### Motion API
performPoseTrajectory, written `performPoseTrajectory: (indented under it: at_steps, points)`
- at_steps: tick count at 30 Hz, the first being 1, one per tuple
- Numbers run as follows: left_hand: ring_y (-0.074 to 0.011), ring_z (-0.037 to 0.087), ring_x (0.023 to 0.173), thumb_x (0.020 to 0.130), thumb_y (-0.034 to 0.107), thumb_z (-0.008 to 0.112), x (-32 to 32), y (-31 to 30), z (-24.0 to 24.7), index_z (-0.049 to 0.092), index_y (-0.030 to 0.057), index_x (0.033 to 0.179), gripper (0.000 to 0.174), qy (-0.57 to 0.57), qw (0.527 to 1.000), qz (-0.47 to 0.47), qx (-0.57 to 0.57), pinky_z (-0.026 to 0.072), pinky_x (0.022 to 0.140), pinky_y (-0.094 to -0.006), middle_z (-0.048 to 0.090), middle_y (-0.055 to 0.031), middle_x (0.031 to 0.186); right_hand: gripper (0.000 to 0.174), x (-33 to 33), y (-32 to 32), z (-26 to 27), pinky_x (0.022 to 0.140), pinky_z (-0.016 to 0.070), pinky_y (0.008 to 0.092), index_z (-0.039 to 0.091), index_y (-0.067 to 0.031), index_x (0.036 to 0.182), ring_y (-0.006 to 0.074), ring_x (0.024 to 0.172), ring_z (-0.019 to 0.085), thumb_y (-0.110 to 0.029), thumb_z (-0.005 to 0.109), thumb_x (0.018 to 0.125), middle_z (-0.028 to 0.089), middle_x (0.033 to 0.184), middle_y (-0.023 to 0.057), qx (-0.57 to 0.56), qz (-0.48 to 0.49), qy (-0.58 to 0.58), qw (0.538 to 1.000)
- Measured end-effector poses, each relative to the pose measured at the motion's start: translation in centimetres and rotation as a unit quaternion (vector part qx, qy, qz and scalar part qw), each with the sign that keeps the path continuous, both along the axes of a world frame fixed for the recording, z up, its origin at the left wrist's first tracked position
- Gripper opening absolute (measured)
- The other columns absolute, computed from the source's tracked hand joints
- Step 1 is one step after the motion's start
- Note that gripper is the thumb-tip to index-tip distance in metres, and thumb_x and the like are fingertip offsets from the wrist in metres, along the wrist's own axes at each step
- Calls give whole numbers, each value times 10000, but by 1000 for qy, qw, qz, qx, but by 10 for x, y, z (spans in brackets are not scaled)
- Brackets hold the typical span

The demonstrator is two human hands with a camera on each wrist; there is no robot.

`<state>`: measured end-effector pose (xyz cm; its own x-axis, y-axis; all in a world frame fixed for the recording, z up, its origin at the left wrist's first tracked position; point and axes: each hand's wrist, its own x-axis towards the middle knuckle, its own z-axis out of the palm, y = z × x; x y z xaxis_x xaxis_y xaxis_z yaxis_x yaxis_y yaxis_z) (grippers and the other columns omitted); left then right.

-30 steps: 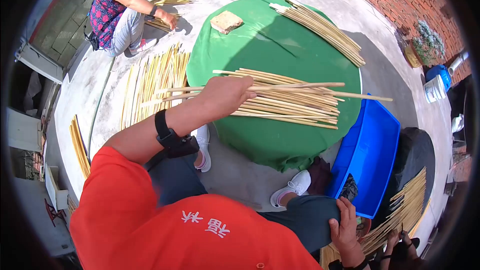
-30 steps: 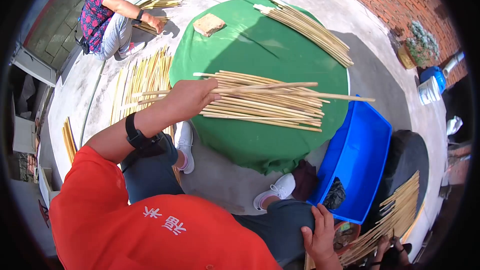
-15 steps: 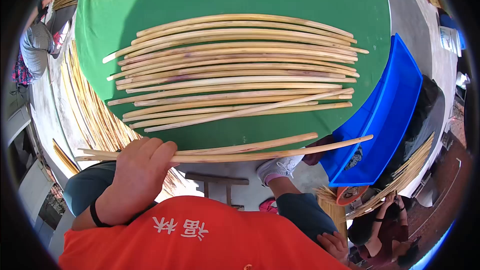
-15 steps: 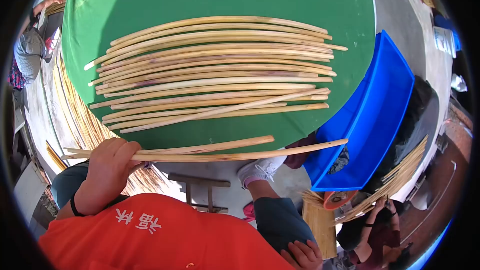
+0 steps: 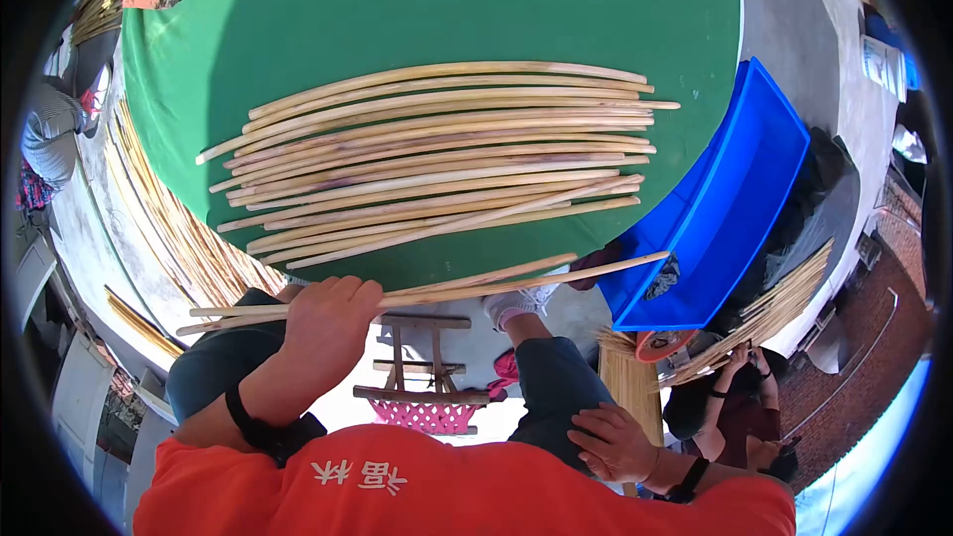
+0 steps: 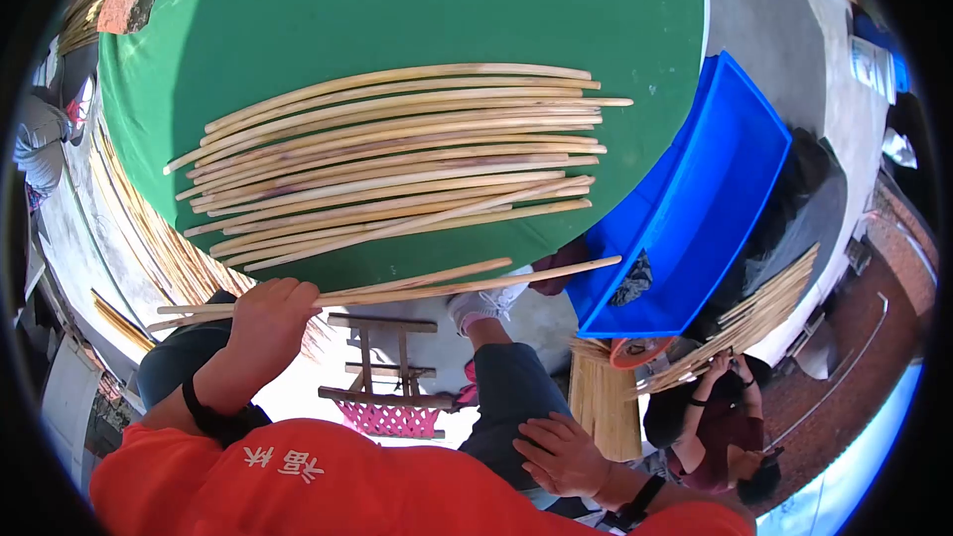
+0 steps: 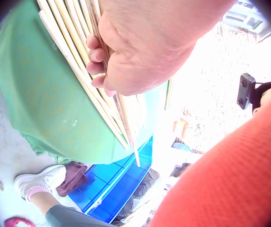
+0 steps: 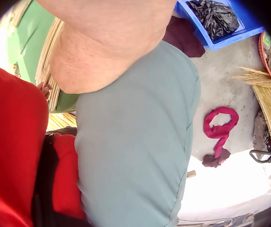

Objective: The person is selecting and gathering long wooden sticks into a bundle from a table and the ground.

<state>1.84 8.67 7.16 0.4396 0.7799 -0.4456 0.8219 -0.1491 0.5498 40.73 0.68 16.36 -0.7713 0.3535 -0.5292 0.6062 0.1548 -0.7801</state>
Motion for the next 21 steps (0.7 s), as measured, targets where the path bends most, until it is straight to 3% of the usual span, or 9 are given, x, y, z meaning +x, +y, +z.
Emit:
performPoseTrajectory:
  at_steps: [4,8,12,14,18,20,21]
  points:
    - [-266,552,631,740,122,622,12,-7,-4,488,69,763,146,49,998,29,-25,429,523,-378,510,-79,664,287,-10,-13,3,893,397,397,598,-45,1019,257,1014,527,-188,596,770,555,1086,112,7,-67,1,998]
    - [-268,548,633,777,138,585,14,-16,-12,464,75,769,136,85,994,68,-33,430,536,-386,507,-75,671,249,-24,-26,6,800,458,379,599,-18,972,279,940,548,-117,613,744,571,1027,118,22,-112,6,993]
    - [-277,543,646,772,154,593,13,-20,-17,473,69,780,148,55,996,53,42,432,555,-388,512,-81,679,224,-27,-46,7,776,453,354,603,-37,931,259,919,546,-138,625,732,576,976,92,59,-138,-3,989]
    - [-286,549,667,775,148,590,11,-18,-13,487,71,799,130,53,991,94,76,436,568,-390,534,-90,705,205,-28,-51,9,772,452,350,608,-43,914,252,908,549,-139,622,734,581,959,90,73,-145,-23,986]
    - [-312,561,692,792,141,582,5,-1,37,493,64,847,130,105,984,138,44,439,575,-412,560,-115,739,154,-30,-66,8,749,453,355,613,-57,867,244,864,549,-146,611,741,585,905,75,100,-178,-17,979]
    - [-347,564,676,841,201,536,-9,9,61,488,66,883,149,82,982,162,53,431,561,-440,569,-142,727,126,-31,-71,5,725,451,356,615,-66,836,243,813,545,-156,597,749,585,852,67,105,-194,-46,974]
    - [-365,561,663,864,237,502,-19,7,69,487,70,892,170,125,974,188,19,426,555,-455,570,-154,713,126,-31,-73,6,725,451,356,615,-66,836,243,813,545,-156,597,749,585,852,67,104,-196,-40,974]
